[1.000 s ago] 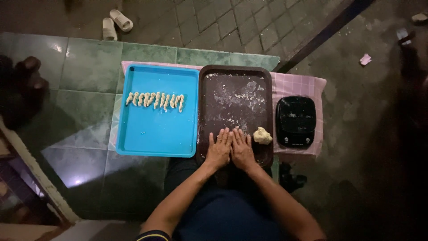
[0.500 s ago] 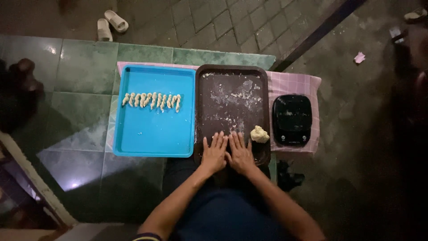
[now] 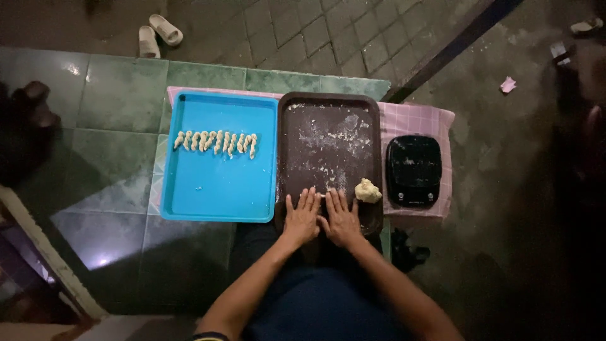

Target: Rolling small pieces of dough into thin strips and twisting them into shapes on a production tray.

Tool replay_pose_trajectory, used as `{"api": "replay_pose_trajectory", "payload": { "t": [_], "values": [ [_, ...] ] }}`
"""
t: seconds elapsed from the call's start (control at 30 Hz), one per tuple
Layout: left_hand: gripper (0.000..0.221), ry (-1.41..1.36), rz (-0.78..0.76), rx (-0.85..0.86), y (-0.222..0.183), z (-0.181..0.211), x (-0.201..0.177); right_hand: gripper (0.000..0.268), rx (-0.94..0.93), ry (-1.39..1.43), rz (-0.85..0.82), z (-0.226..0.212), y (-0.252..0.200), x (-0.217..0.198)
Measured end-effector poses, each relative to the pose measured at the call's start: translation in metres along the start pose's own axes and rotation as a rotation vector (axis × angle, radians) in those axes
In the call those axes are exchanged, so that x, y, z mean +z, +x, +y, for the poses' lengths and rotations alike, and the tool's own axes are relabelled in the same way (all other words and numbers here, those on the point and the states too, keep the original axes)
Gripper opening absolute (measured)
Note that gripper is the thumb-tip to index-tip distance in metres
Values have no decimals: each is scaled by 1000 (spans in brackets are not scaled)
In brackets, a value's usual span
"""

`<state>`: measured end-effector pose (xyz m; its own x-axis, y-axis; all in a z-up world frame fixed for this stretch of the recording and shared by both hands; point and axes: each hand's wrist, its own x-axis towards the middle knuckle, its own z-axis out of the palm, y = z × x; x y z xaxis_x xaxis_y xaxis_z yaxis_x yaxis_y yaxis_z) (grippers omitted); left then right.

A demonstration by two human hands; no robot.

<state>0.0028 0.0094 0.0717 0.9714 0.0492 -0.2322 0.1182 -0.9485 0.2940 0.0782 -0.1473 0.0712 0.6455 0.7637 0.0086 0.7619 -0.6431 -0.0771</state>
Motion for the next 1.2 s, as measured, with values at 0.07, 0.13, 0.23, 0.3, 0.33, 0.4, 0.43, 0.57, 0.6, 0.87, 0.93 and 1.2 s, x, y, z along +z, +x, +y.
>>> {"api": "replay_pose_trajectory", "payload": {
  "t": [0.07, 0.13, 0.23, 0.3, 0.33, 0.4, 0.43, 0.57, 0.6, 0.87, 0.93, 1.2],
  "values": [
    [110, 6, -48, -8, 13, -2, -8, 76, 12, -64, 75, 1, 10, 2],
    [110, 24, -37, 8, 21, -5, -9, 76, 21, -63, 99, 3, 17, 6],
    [107, 36, -7, 13, 13, -4, -6, 75, 25, -63, 106, 2, 13, 2],
    [104, 30, 11, 5, 2, -2, -5, 76, 22, -64, 88, 1, 7, -2],
    [99, 42, 8, 2, -2, -1, -6, 75, 23, -30, 66, 1, 6, -5],
    [94, 50, -7, 4, -9, 2, -3, 75, 32, 8, 33, -5, -1, -6],
    [92, 37, -16, -11, -6, 2, -3, 73, 9, 49, 46, -7, 0, -5],
    [89, 19, -60, -27, 13, -4, 2, 93, -108, 229, 46, -25, 18, -17],
    [89, 19, -60, -26, 9, -2, -3, 93, -107, 229, 46, -22, 15, -3],
    [73, 74, -140, -60, -5, 2, -36, 95, -173, 62, 87, -7, 18, 38],
    [72, 63, -135, -44, -2, -3, -41, 94, -160, 117, 65, -9, 20, 26],
    [86, 227, -144, -29, -12, -7, -15, 96, -169, 93, 4, -12, 12, 16]
  ]
}}
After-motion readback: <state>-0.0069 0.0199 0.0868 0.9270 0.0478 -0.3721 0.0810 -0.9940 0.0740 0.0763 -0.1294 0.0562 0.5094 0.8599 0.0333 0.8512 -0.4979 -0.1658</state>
